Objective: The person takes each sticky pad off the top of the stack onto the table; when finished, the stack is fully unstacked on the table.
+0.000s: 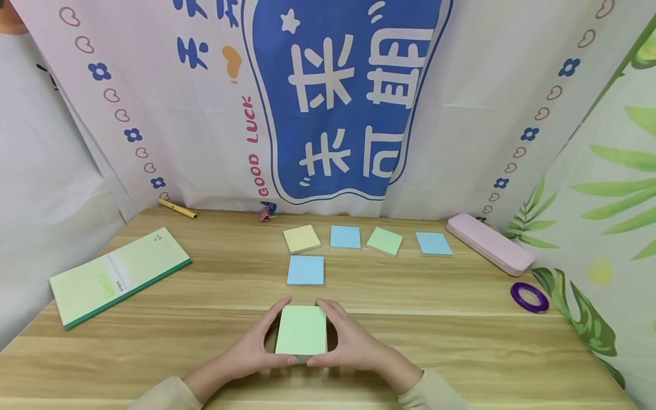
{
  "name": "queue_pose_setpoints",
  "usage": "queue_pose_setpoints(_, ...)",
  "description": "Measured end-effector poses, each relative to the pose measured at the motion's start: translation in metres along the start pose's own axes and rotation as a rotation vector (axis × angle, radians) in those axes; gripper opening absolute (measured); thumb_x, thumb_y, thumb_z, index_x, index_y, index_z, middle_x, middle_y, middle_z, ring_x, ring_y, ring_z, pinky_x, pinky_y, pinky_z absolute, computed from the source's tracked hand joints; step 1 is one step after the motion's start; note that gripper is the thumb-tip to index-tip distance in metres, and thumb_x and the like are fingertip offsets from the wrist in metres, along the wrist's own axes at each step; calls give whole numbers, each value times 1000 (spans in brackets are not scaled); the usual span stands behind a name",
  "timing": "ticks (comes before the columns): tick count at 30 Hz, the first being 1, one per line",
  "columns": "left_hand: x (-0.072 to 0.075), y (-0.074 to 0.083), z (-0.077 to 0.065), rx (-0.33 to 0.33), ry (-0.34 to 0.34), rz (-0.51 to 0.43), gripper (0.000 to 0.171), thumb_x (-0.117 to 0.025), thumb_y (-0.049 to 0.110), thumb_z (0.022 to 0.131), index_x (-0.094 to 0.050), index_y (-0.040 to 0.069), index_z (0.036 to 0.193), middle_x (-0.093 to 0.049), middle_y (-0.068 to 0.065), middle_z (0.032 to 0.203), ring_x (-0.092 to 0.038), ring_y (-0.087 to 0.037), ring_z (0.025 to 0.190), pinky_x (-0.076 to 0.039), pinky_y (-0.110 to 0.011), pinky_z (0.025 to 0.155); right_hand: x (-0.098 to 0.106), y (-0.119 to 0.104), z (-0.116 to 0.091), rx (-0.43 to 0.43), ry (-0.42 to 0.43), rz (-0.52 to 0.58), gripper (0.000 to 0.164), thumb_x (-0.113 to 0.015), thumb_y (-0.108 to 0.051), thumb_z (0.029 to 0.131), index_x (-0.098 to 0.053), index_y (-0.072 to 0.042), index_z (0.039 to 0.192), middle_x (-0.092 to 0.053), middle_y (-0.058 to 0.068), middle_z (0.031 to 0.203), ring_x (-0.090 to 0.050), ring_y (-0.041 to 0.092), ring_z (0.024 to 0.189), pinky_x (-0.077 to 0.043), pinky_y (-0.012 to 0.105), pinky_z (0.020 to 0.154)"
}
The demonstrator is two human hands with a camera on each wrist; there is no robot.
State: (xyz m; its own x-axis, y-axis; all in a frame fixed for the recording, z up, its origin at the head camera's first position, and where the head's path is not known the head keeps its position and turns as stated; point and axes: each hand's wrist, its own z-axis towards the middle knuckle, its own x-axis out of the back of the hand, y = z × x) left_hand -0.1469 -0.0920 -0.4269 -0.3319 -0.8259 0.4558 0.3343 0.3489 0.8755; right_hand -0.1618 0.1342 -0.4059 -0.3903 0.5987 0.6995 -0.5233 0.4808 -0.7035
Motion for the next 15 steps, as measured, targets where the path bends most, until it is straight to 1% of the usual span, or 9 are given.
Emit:
queue_pose_setpoints(4,0,0,0,-1,5,7,97,-72,42,64,-16,12,138,-36,-10,127,-35,-25,113,-26,-51,90,1,0,-1,-3,4,-6,94,-69,-47,66,-19,-13,137,-24,3,137,-26,24,120,-28,51,90)
queue_pose_setpoints(9,-1,2,-1,10,15,17,97,-73,42,63,-18,11,137,-32,-12,131,-29,-26,117,-24,-51,92,6,1,-3,-34,-2,-14,93,-69,-50,64,-21,-17,137,-26,2,136,-27,24,120,-28,50,90)
queue_pose_setpoints(12,-1,2,-1,17,24,36,97,-73,43,63,-20,10,136,-31,-11,133,-27,-26,119,-23,-50,93,10,3,-5,-56,-7,16,94,-71,-48,62,-23,-15,136,-28,2,134,-30,22,118,-29,49,90)
queue_pose_setpoints(15,-1,3,-1,21,31,50,97,-74,43,62,-22,8,136,-32,-11,132,-27,-25,119,-23,-49,93,14,7,-8,-65,-14,61,93,-73,-44,63,-24,-11,135,-30,3,132,-33,22,114,-30,49,89)
